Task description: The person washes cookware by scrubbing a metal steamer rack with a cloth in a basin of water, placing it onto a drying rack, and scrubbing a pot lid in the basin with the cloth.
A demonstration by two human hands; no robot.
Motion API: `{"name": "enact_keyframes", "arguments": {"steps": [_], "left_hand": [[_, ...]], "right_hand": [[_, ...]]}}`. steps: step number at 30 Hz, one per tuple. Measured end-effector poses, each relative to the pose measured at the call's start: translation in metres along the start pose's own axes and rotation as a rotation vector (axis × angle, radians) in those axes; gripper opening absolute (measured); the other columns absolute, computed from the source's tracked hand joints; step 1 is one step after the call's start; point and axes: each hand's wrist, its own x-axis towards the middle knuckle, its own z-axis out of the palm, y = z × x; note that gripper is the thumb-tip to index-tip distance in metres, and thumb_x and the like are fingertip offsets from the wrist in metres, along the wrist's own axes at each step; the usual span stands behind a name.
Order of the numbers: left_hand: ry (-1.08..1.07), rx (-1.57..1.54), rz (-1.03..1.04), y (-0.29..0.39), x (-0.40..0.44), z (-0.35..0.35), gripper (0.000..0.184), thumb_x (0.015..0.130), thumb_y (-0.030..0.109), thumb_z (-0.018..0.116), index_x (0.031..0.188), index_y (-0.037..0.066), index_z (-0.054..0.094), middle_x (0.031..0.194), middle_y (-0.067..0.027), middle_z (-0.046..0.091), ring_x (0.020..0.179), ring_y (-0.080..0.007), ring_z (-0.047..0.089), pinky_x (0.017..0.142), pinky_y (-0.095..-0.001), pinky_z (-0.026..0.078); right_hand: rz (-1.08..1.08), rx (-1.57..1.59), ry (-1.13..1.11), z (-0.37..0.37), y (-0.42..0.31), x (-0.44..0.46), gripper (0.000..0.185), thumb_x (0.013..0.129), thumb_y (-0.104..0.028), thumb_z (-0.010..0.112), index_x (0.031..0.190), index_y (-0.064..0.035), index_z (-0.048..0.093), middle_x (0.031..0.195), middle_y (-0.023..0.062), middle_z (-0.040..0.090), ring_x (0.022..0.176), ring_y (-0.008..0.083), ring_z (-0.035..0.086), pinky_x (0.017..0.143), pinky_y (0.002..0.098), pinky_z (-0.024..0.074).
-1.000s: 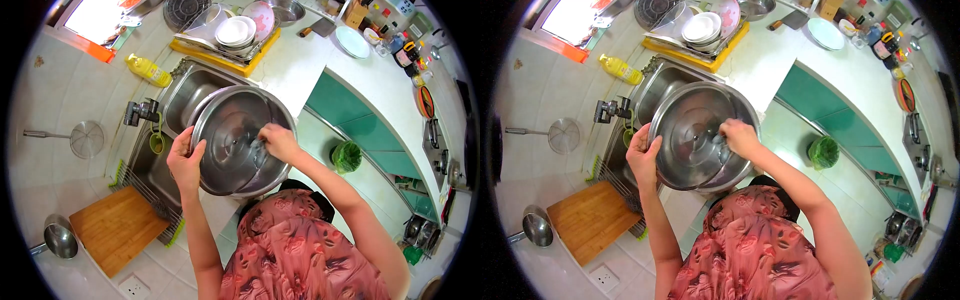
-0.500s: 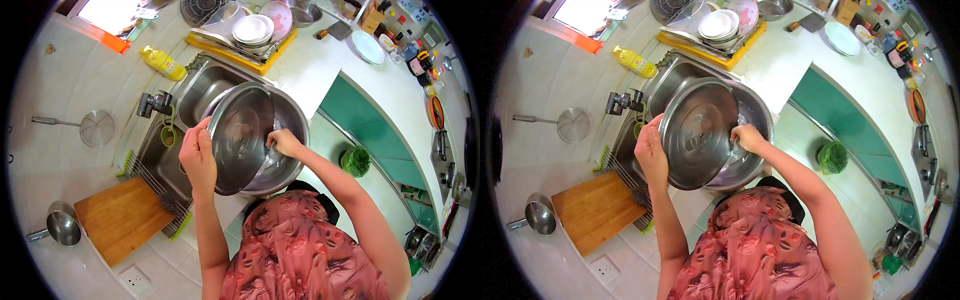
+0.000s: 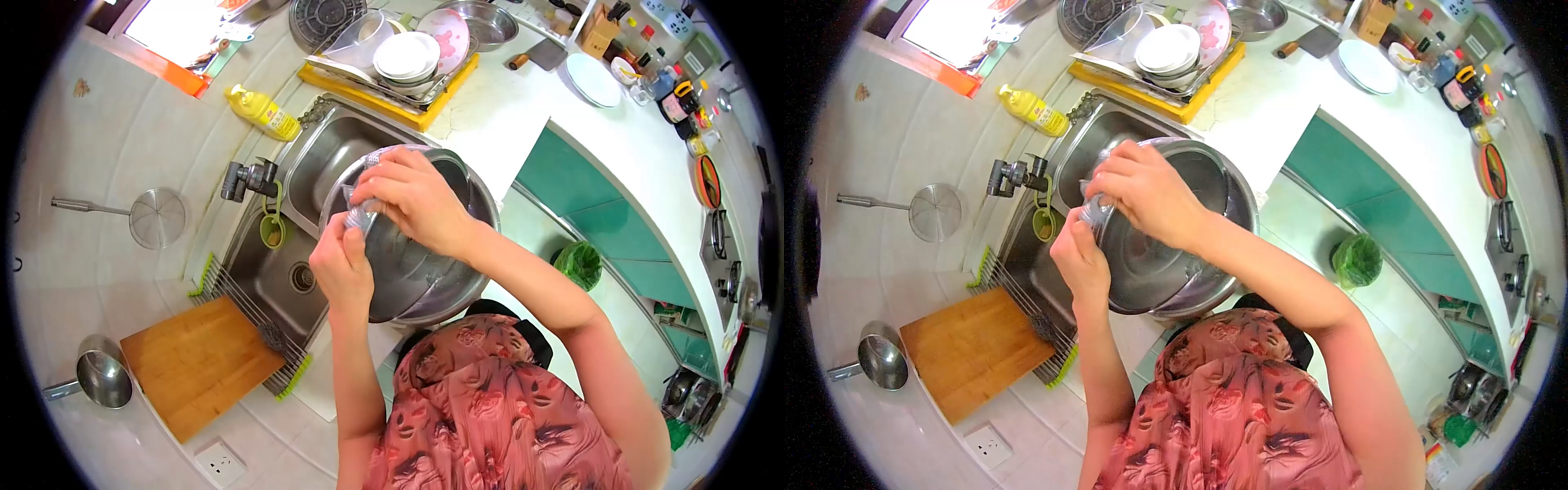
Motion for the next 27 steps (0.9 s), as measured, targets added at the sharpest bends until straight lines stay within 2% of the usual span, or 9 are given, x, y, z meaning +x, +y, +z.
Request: {"name": "enact_keyframes", "arguments": {"steps": [4,6,8,12,15,20,22,25,27], "left_hand": [[0.119,-0.128,-0.034,0.003,0.0,0.003,0.059,0.102,0.057,0.04,0.093,0.006,0.067,0.067,-0.013,0.057,0.062,-0.0325,0.057,0.06,-0.0407,0.045],[0.119,-0.144,-0.016,0.001,0.001,0.002,0.06,0.102,0.058,0.04,0.093,0.006,0.067,0.067,-0.0133,0.056,0.06,-0.0318,0.056,0.059,-0.0403,0.045],[0.107,-0.116,-0.019,0.0,0.001,0.0,0.062,0.104,0.056,0.036,0.092,0.004,0.067,0.068,-0.014,0.057,0.061,-0.0302,0.058,0.059,-0.039,0.045],[0.104,-0.047,-0.01,-0.004,0.004,0.002,0.068,0.106,0.052,0.027,0.089,0.0,0.067,0.068,-0.0147,0.06,0.064,-0.0257,0.061,0.061,-0.0362,0.044],[0.091,-0.071,-0.04,-0.009,0.002,0.001,0.071,0.106,0.054,0.025,0.088,0.0,0.067,0.067,-0.0135,0.059,0.062,-0.0239,0.06,0.06,-0.0354,0.044],[0.13,-0.201,-0.001,-0.014,-0.003,0.004,0.064,0.103,0.058,0.036,0.088,0.004,0.067,0.064,-0.0105,0.055,0.057,-0.0241,0.055,0.057,-0.0354,0.043],[0.149,-0.195,0.023,-0.016,-0.003,0.002,0.064,0.103,0.058,0.036,0.087,0.004,0.067,0.066,-0.0106,0.057,0.058,-0.0239,0.057,0.057,-0.0345,0.044],[0.188,-0.201,0.027,-0.018,0.0,0.004,0.063,0.104,0.056,0.036,0.086,0.004,0.068,0.066,-0.0106,0.059,0.058,-0.0247,0.058,0.057,-0.0341,0.045],[0.205,-0.175,0.036,-0.023,0.002,0.005,0.061,0.104,0.054,0.037,0.085,0.004,0.067,0.066,-0.0109,0.059,0.058,-0.0254,0.058,0.057,-0.0343,0.045]], "right_hand": [[0.038,-0.045,-0.097,-0.011,0.028,0.002,0.02,0.077,-0.009,0.076,0.097,-0.0114,0.071,0.099,0.0039,0.068,0.1,0.0283,0.06,0.09,0.0395,0.0472],[0.161,-0.029,-0.122,-0.021,0.059,-0.001,0.026,0.075,-0.004,0.076,0.099,-0.0102,0.071,0.1,0.0053,0.069,0.1,0.0284,0.061,0.089,0.04,0.0495],[0.181,0.014,-0.127,-0.025,0.064,0.003,0.021,0.072,-0.004,0.075,0.092,-0.0085,0.07,0.086,0.0083,0.066,0.094,0.03,0.06,0.084,0.0421,0.0505],[-0.122,-0.091,-0.259,-0.012,0.039,0.019,0.02,0.073,-0.009,0.074,0.092,-0.0108,0.07,0.089,0.0044,0.067,0.093,0.0263,0.061,0.084,0.039,0.0502],[-0.174,-0.163,-0.323,-0.005,0.018,0.02,0.022,0.074,-0.01,0.074,0.095,-0.0135,0.07,0.089,0.0028,0.067,0.093,0.0241,0.061,0.085,0.0389,0.0492],[0.151,0.043,-0.267,-0.039,0.057,0.0,0.025,0.078,-0.004,0.073,0.102,-0.0072,0.069,0.094,0.0099,0.068,0.095,0.0303,0.062,0.086,0.0402,0.0499],[0.476,0.184,-0.209,-0.047,0.078,-0.02,0.022,0.082,-0.003,0.07,0.104,-0.0044,0.067,0.093,0.0124,0.068,0.097,0.0309,0.063,0.088,0.0389,0.0494],[0.63,0.301,-0.211,-0.051,0.098,-0.033,0.022,0.085,-0.003,0.068,0.107,-0.0028,0.066,0.096,0.0141,0.067,0.098,0.0318,0.062,0.089,0.0379,0.0489],[0.506,0.162,-0.259,-0.047,0.097,-0.026,0.024,0.084,-0.003,0.068,0.109,-0.0024,0.065,0.099,0.0143,0.067,0.099,0.0324,0.062,0.089,0.0381,0.0488]]}}
